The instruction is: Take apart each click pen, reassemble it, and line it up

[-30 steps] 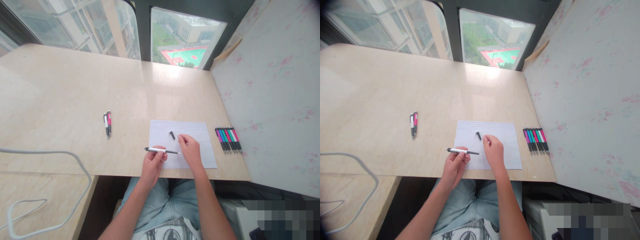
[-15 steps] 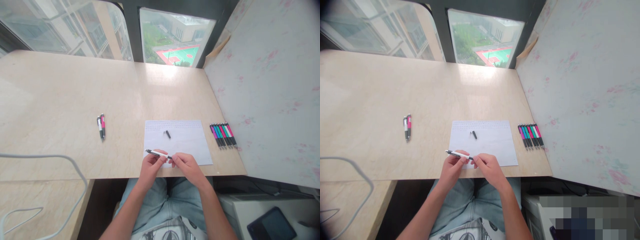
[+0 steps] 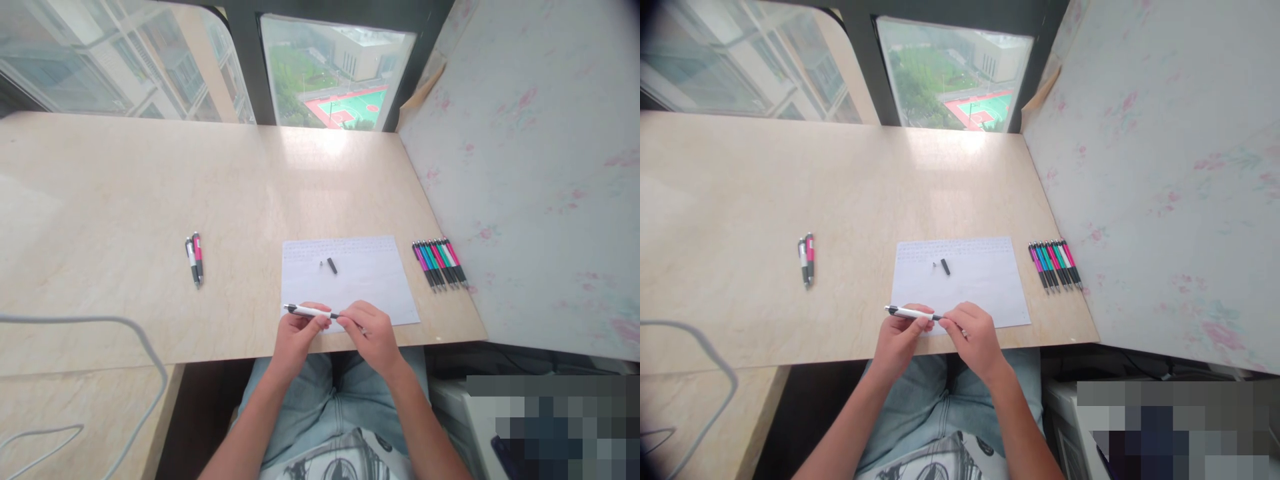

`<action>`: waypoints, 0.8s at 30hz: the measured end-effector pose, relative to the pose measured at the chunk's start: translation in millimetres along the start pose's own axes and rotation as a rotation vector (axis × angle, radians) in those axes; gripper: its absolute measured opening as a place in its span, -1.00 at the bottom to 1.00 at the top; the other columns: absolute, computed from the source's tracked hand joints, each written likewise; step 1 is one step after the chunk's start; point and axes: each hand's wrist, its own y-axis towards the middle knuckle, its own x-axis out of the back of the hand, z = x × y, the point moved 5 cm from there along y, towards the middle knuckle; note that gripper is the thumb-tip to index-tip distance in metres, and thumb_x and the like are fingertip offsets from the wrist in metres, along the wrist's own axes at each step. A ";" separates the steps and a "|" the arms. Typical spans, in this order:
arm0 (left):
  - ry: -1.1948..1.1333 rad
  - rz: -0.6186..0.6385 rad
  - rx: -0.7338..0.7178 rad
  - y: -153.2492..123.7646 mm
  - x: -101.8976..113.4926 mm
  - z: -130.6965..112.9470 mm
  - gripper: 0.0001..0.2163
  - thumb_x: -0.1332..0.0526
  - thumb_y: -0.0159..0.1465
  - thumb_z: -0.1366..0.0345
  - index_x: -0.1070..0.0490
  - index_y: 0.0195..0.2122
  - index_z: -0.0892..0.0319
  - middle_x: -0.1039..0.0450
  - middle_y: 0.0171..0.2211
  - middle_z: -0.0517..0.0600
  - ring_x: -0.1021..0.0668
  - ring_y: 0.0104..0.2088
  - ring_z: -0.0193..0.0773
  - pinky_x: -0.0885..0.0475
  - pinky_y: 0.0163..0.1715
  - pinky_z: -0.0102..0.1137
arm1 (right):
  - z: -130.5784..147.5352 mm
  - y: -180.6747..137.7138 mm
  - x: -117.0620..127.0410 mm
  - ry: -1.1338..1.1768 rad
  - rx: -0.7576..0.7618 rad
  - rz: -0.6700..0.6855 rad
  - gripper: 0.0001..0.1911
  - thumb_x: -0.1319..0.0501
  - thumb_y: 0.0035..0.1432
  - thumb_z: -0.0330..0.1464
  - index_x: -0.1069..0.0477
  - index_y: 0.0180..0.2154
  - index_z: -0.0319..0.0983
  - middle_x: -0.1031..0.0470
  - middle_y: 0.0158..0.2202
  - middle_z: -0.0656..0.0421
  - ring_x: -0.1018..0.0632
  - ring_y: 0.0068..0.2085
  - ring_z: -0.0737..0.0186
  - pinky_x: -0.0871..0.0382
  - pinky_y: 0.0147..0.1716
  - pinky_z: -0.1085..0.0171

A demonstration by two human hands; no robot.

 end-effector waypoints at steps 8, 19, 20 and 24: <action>-0.076 -0.051 0.009 1.1 0.1 -1.7 -0.75 -0.42 0.12 0.13 -0.59 -0.34 0.24 -0.49 -0.55 -0.01 -0.47 -0.48 -0.29 -0.38 -0.39 -0.38 | 4.6 -1.5 -2.5 -0.204 0.168 -0.012 -0.79 -0.12 0.36 -0.37 -0.53 -0.27 -0.18 -0.47 -0.43 0.10 -0.42 -0.36 0.17 -0.32 -0.34 0.20; -0.063 -0.099 -0.022 3.3 1.6 -2.4 -0.78 -0.41 0.12 0.15 -0.58 -0.35 0.20 -0.51 -0.49 -0.01 -0.49 -0.44 -0.27 -0.38 -0.35 -0.38 | -6.8 -2.5 -1.6 0.151 -0.197 -0.013 -0.59 -0.02 0.40 -0.24 -0.44 -0.46 -0.20 -0.45 -0.50 0.19 -0.47 -0.42 0.25 -0.31 -0.37 0.26; -0.072 -0.098 -0.026 3.2 1.4 -3.0 -0.78 -0.41 0.12 0.15 -0.58 -0.35 0.20 -0.51 -0.49 -0.01 -0.49 -0.44 -0.27 -0.38 -0.35 -0.38 | -7.6 -2.7 -1.1 0.150 -0.208 -0.020 -0.58 -0.03 0.40 -0.24 -0.43 -0.48 -0.20 -0.43 -0.52 0.20 -0.46 -0.43 0.25 -0.31 -0.37 0.26; -0.089 -0.095 -0.042 3.3 0.7 -4.9 -0.80 -0.41 0.12 0.17 -0.58 -0.35 0.20 -0.49 -0.50 -0.03 -0.48 -0.44 -0.28 -0.36 -0.35 -0.38 | -5.6 -2.4 2.0 0.149 -0.198 -0.049 -0.76 -0.16 0.30 -0.28 -0.44 -0.42 -0.19 -0.46 -0.45 0.20 -0.46 -0.39 0.24 -0.33 -0.36 0.27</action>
